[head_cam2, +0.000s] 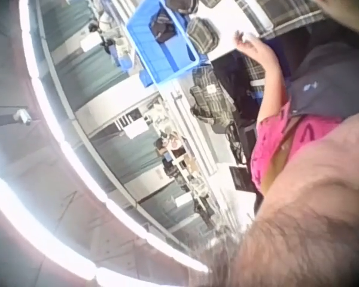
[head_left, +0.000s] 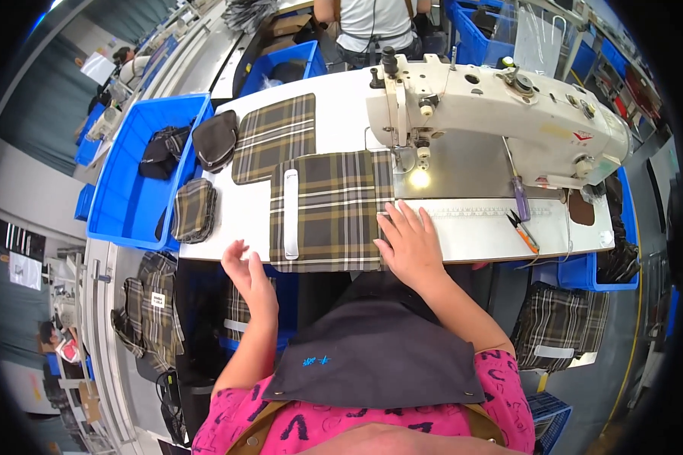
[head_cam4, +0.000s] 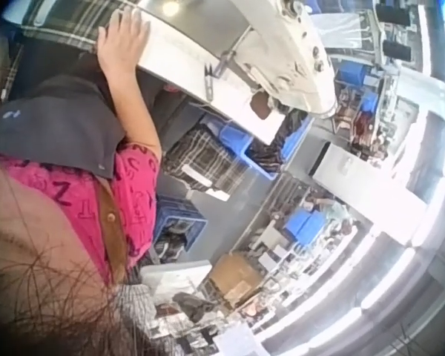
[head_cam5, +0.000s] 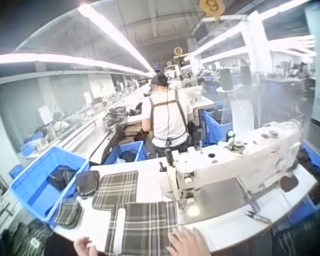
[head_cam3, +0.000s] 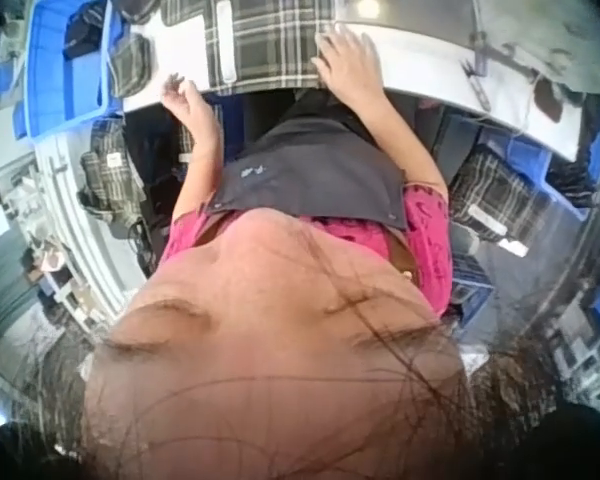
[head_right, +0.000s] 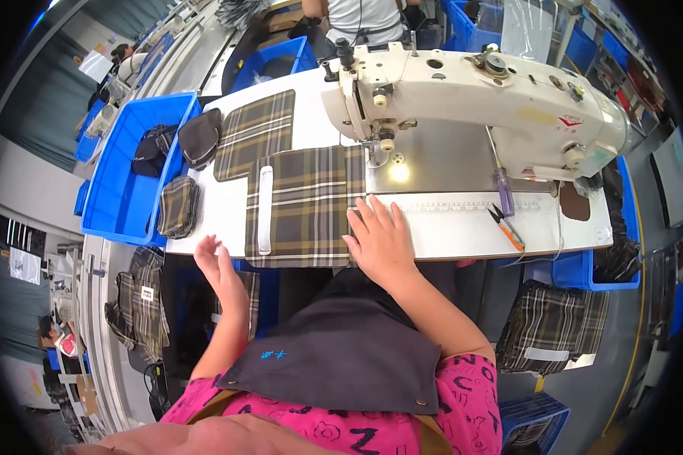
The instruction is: Sewing pieces of plaid fabric together using an industrial sewing machine.
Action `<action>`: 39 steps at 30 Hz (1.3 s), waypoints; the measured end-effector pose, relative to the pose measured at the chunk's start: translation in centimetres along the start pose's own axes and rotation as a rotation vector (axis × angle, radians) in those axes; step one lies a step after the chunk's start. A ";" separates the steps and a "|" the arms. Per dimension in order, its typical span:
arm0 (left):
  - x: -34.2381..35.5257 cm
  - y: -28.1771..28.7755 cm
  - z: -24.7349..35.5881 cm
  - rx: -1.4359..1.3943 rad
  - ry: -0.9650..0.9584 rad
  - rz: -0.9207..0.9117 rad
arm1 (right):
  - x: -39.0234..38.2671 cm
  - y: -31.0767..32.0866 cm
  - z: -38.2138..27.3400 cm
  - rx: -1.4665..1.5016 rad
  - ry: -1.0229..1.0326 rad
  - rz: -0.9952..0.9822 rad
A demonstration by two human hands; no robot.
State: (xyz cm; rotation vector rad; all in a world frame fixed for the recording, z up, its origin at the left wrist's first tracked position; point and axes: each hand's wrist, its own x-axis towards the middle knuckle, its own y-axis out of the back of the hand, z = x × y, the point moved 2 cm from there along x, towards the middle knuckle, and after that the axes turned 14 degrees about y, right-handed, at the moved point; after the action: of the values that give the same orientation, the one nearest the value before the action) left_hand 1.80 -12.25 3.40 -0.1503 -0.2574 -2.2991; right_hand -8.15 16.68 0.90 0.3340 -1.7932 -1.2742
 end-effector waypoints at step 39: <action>7.0 -23.8 -0.5 0.537 -0.445 -0.643 | 0.6 3.2 1.9 0.247 0.261 -0.133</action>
State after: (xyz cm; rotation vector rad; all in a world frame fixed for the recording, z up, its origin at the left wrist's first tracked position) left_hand -20.51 -1.69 0.94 -0.3392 -1.2942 -2.6911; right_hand -9.12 18.86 3.77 0.7346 -1.7251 -1.0441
